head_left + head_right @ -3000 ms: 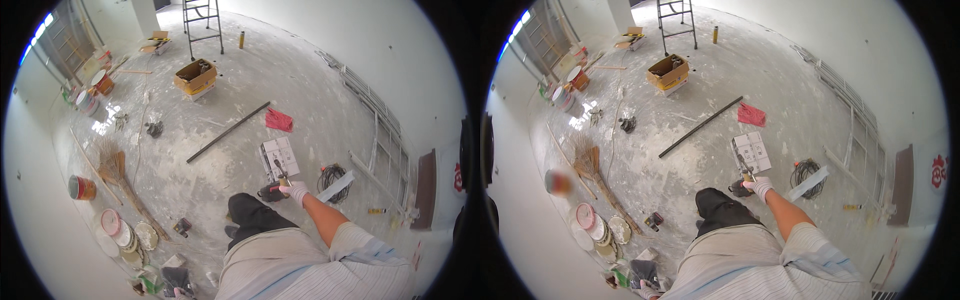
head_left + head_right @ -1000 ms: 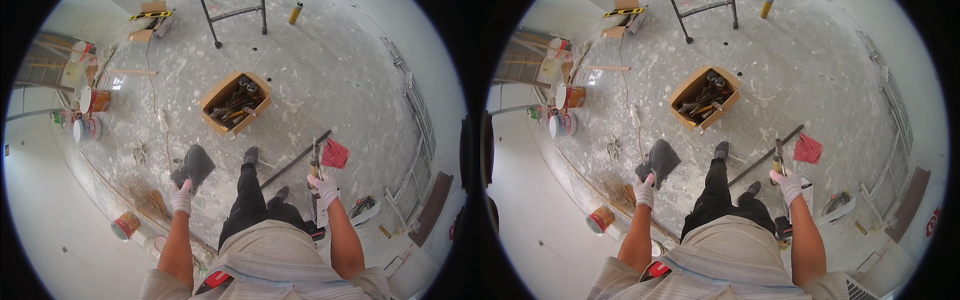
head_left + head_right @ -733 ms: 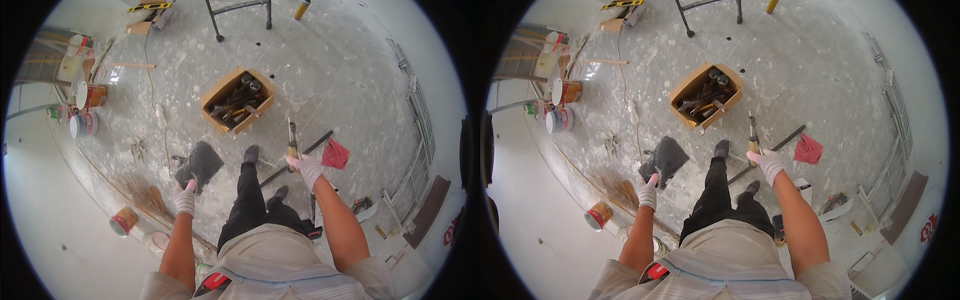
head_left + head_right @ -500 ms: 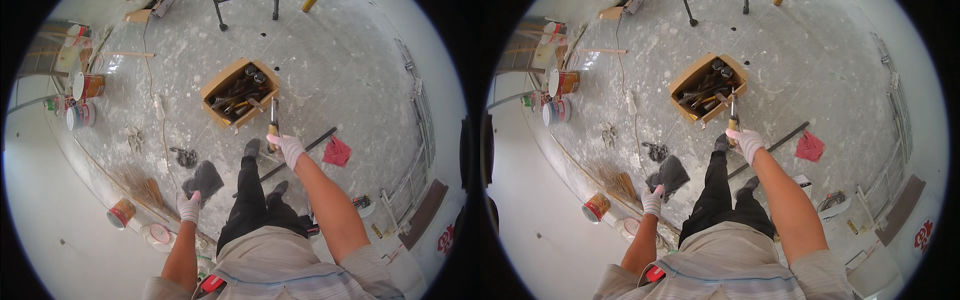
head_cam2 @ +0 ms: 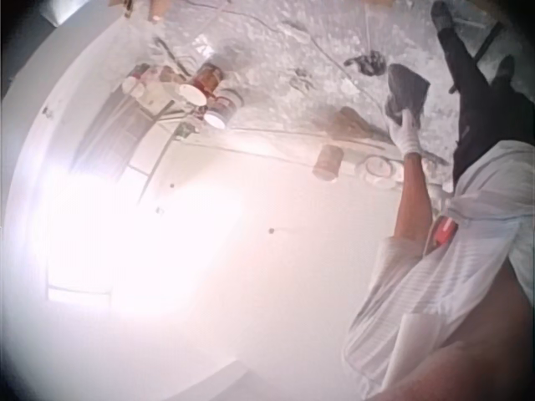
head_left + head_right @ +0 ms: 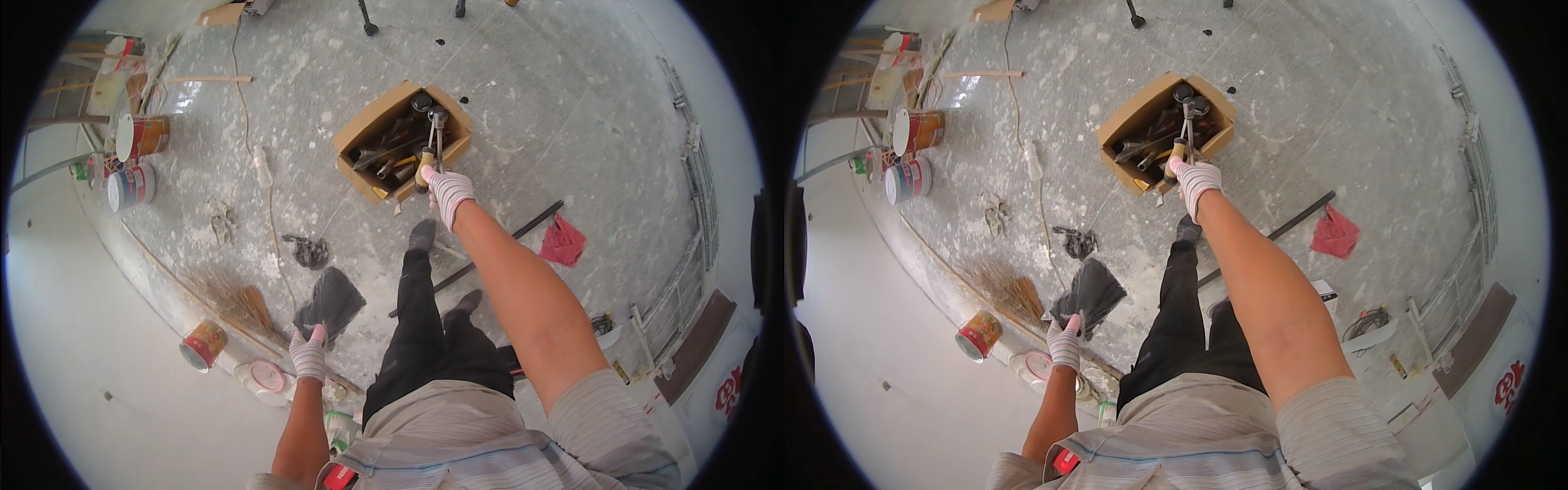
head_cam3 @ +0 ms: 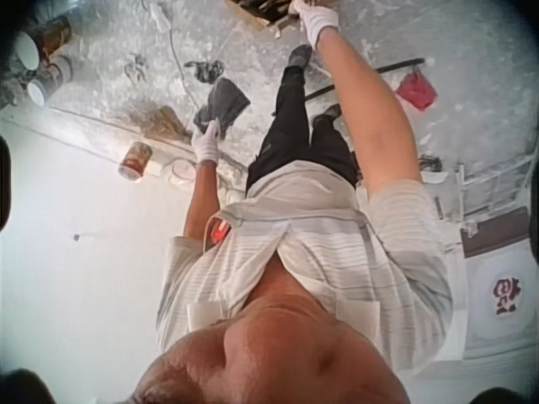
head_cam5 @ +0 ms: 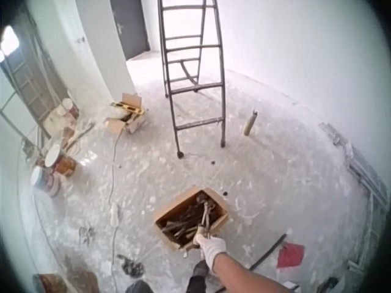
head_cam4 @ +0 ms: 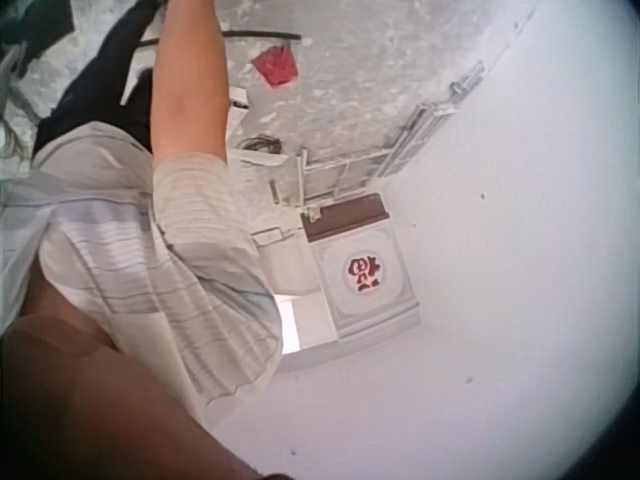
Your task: The person walks through a construction site, opens a door, and then collects various tools including a hammer, chisel, and power drill from the floor. They place these items into a cardboard box and a hard case, organizing them for storage.
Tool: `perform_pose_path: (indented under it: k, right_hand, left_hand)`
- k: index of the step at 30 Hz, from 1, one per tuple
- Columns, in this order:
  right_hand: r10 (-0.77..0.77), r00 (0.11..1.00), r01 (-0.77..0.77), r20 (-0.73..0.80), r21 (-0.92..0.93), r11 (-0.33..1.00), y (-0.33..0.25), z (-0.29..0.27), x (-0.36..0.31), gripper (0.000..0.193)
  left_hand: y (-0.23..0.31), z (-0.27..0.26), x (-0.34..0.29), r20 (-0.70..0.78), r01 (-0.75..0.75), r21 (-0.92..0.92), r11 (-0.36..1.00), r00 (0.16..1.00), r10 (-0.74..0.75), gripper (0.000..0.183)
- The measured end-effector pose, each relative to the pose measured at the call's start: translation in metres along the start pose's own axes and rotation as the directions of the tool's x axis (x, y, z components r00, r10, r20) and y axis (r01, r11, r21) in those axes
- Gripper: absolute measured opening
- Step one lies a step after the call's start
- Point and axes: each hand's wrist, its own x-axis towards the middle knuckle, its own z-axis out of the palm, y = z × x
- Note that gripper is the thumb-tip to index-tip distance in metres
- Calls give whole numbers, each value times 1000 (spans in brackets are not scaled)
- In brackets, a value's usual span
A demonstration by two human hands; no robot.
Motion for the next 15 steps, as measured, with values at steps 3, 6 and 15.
perform_pose_path:
  k: [3,6,15]
  right_hand:
    - [-8,998,5,-55,-56,998,-1,7,5,21]
    - [-33,996,27,-83,-64,998,8,8,12,22]
    - [-106,994,100,-14,-239,966,30,5,32,26]
  left_hand:
    - [4,3,8,19,-19,5,1000,1000,19,38]
    - [9,9,13,26,-43,90,995,999,40,40]
    - [12,19,24,35,-24,203,979,999,17,35]
